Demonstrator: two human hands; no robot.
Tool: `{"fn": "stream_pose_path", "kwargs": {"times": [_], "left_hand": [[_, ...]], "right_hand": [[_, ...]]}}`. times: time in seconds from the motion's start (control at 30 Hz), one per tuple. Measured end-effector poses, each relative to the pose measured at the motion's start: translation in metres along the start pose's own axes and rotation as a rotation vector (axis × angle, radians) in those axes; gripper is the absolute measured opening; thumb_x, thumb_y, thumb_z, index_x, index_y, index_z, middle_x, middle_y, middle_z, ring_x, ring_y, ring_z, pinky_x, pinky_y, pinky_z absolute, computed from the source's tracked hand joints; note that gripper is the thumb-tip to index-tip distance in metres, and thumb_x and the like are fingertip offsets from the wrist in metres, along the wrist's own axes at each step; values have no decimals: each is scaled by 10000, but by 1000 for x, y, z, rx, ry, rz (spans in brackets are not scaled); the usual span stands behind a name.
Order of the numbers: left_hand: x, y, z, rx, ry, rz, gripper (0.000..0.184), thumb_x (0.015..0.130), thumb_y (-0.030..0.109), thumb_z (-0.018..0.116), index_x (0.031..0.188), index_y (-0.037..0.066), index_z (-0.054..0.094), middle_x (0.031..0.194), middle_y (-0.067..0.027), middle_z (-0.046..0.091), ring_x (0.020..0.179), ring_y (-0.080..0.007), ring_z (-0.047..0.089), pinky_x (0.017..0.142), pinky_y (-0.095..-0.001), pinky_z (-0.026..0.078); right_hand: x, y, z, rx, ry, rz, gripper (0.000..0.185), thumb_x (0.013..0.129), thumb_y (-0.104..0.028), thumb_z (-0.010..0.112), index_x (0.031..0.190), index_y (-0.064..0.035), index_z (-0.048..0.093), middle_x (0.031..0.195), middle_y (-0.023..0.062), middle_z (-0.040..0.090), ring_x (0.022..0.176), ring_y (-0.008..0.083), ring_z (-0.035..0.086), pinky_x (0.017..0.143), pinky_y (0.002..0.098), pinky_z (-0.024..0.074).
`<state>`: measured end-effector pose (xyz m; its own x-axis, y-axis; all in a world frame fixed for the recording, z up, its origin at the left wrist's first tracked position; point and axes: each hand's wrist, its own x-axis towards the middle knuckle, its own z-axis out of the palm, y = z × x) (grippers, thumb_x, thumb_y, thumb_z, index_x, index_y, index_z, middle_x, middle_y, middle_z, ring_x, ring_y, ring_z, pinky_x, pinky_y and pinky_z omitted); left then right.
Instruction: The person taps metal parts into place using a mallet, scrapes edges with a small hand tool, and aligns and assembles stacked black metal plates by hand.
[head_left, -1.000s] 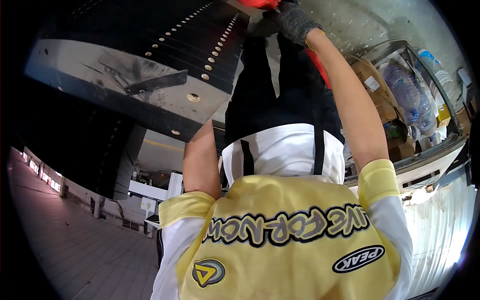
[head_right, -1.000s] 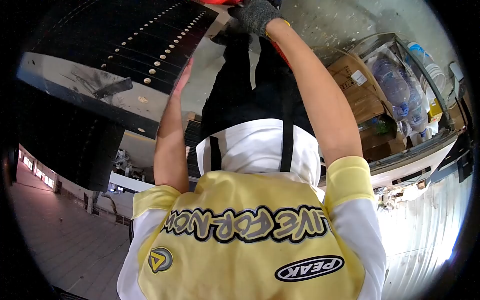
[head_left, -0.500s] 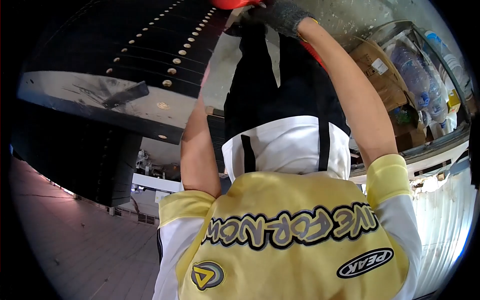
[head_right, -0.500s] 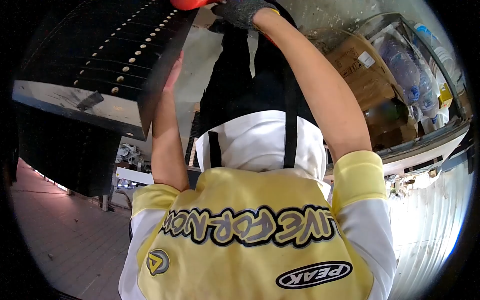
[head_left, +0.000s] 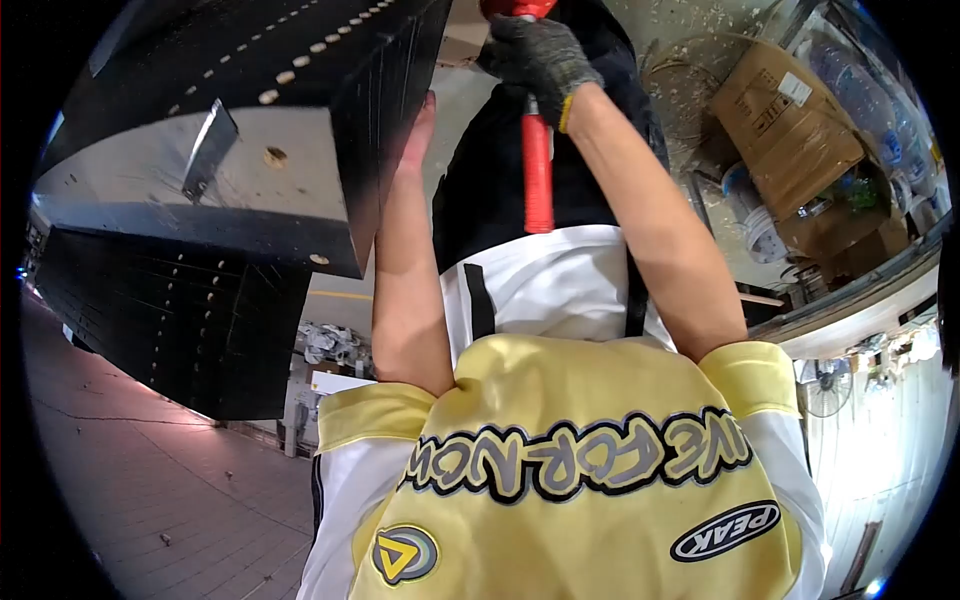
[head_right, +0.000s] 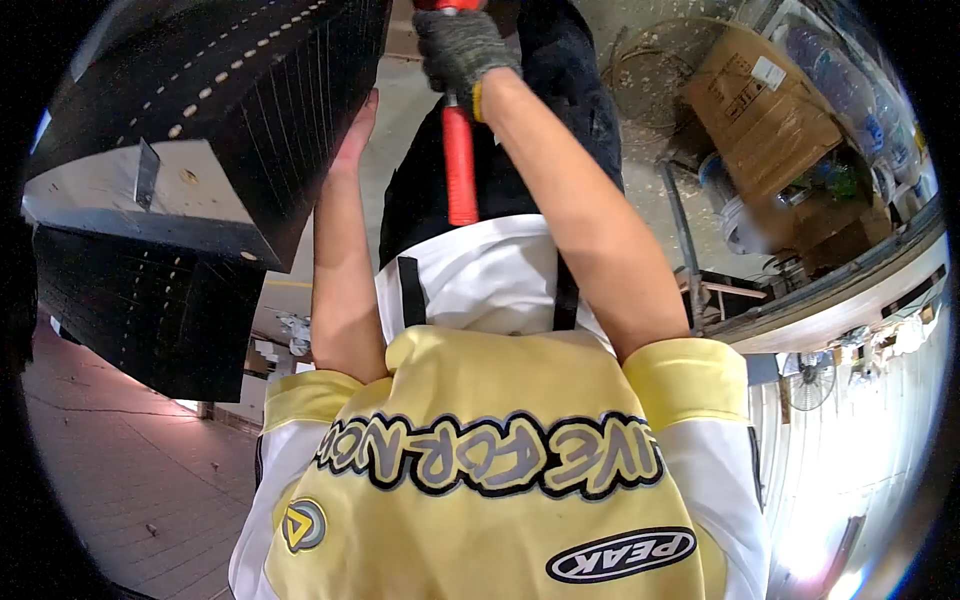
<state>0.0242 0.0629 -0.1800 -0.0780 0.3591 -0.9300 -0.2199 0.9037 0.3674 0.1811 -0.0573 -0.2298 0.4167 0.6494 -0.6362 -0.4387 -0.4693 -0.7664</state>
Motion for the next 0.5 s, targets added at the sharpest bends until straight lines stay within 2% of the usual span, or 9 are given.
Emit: {"fn": "stream_pose_path", "kwargs": {"times": [0.03, 0.07, 0.2, 0.27, 0.3, 0.33, 0.4, 0.47, 0.5], "left_hand": [[-4, 3, 2, 0, 1, -1, 511, 1067, 377, 382, 1473, 97, 516, 1532, -59, 520, 1418, -215, 412, 1178, -423, 276], [-7, 6, 3, 0, 1, -1, 517, 1064, 378, 374, 1477, 101, 515, 1537, -55, 517, 1421, -208, 411, 1177, -423, 275], [7, 9, -15, 161, -98, -5, 533, 1057, 393, 349, 1478, 115, 519, 1507, -49, 543, 1420, -193, 413, 1179, -422, 280], [10, 8, -15, 32, -35, -9, 535, 1057, 403, 347, 1474, 118, 525, 1508, -46, 544, 1419, -198, 422, 1189, -429, 278], [13, 7, -9, -33, -9, -14, 536, 1057, 408, 345, 1472, 120, 528, 1509, -45, 544, 1418, -201, 426, 1194, -432, 277], [30, 3, -23, 44, -27, -36, 529, 1053, 424, 362, 1445, 127, 557, 1481, -44, 565, 1391, -214, 461, 1199, -438, 273], [39, 1, -28, 16, -74, -55, 571, 1056, 429, 383, 1527, 115, 463, 1575, -72, 459, 1454, -281, 381, 1190, -475, 275], [37, 0, -38, -3, -60, -77, 526, 1040, 438, 399, 1445, 137, 550, 1484, -66, 556, 1398, -257, 453, 1173, -454, 321], [29, 1, -32, 21, -42, -55, 522, 1044, 429, 399, 1443, 128, 549, 1484, -68, 554, 1397, -261, 452, 1170, -454, 328]], "right_hand": [[-8, -16, 19, 584, 5, 507, 126, 963, -194, 694, 900, -122, 612, 650, -16, 574, 482, 121, 511, 449, 273, 401], [-19, -51, 41, 430, 100, 526, 136, 974, -196, 673, 876, -138, 600, 614, -25, 548, 468, 116, 504, 438, 277, 389], [-29, -38, 57, 702, 128, 480, 148, 986, -200, 639, 863, -133, 591, 605, -22, 540, 450, 120, 498, 419, 281, 373], [-21, -34, 59, 806, 195, 451, 138, 985, -208, 645, 881, -129, 601, 605, -19, 541, 448, 129, 501, 418, 285, 375], [-20, -37, 60, 696, 197, 426, 142, 984, -213, 648, 883, -125, 602, 604, -17, 542, 449, 131, 504, 418, 289, 376], [-22, -39, 65, 586, 202, 403, 146, 983, -219, 650, 885, -121, 604, 603, -15, 542, 450, 132, 507, 418, 292, 377], [-17, -27, 76, 447, 242, 294, 159, 973, -233, 665, 875, -122, 609, 598, -17, 545, 453, 131, 514, 420, 293, 379], [-20, -14, 79, 534, 240, 301, 164, 958, -246, 689, 862, -135, 616, 594, -26, 548, 455, 126, 517, 427, 286, 382], [-25, -31, 70, 652, 209, 385, 162, 952, -252, 699, 861, -143, 620, 594, -31, 549, 454, 123, 515, 431, 281, 385]]}}
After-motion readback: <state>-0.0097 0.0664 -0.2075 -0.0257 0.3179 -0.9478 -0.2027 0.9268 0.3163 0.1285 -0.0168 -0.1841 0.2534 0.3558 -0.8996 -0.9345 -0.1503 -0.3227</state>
